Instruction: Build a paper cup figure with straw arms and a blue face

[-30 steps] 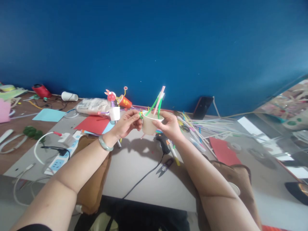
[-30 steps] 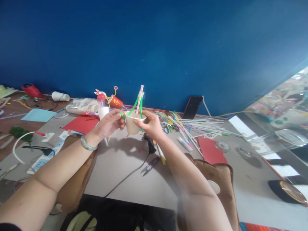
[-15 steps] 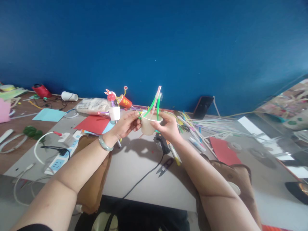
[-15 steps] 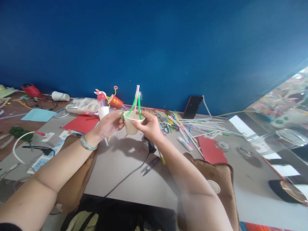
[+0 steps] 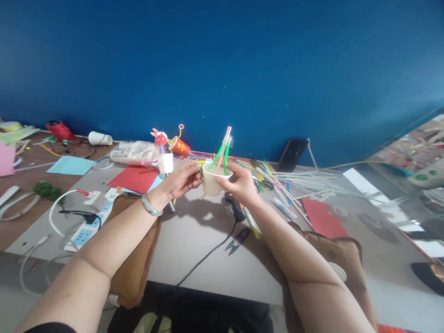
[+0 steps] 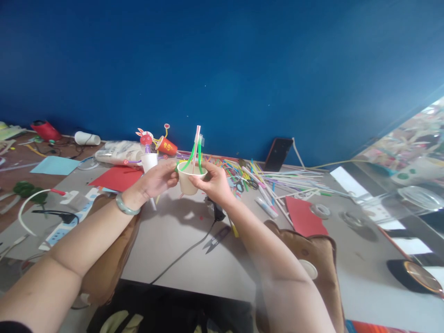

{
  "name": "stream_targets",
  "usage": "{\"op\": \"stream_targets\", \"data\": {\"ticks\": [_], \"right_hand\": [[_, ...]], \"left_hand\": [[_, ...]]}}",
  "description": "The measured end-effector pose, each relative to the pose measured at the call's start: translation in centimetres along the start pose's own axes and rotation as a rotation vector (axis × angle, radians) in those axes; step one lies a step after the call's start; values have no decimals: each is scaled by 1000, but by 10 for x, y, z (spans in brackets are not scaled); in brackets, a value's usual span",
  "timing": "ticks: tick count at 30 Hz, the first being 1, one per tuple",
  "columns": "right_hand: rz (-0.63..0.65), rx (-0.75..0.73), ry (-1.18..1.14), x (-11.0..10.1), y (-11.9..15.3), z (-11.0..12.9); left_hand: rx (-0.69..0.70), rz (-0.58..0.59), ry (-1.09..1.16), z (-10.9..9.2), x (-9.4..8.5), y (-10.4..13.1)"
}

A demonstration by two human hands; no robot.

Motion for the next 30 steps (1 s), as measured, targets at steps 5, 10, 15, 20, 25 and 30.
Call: {"op": "stream_targets", "data": {"ticks": [5, 10, 15, 20, 25, 30], "right_hand": [[-55, 0, 32, -4, 3, 1], [-17, 52, 19, -3, 3, -4], [-20, 35, 26, -2, 2, -5], [-13, 21, 83, -3, 0, -8], [-1, 4, 74, -4, -1, -8], [22, 23, 39, -1, 0, -9]], "left_hand": [[-24, 31, -11, -2, 3, 1], [-12, -17, -33, -3, 2, 2], [-12, -12, -23, -5, -1, 1], [-125, 80, -68, -7, -8, 1], [-107, 70, -73, -7, -10, 0], [-36, 71, -58, -1, -9, -3]]}}
Point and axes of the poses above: each hand's wrist, its own y-axis away from the middle knuckle, its own x-axis out of the palm, z = x × y, the point moved 4 cm from there along -y, towards the middle knuckle, and after that the axes turned 14 degrees about x, right-handed, at the moved point
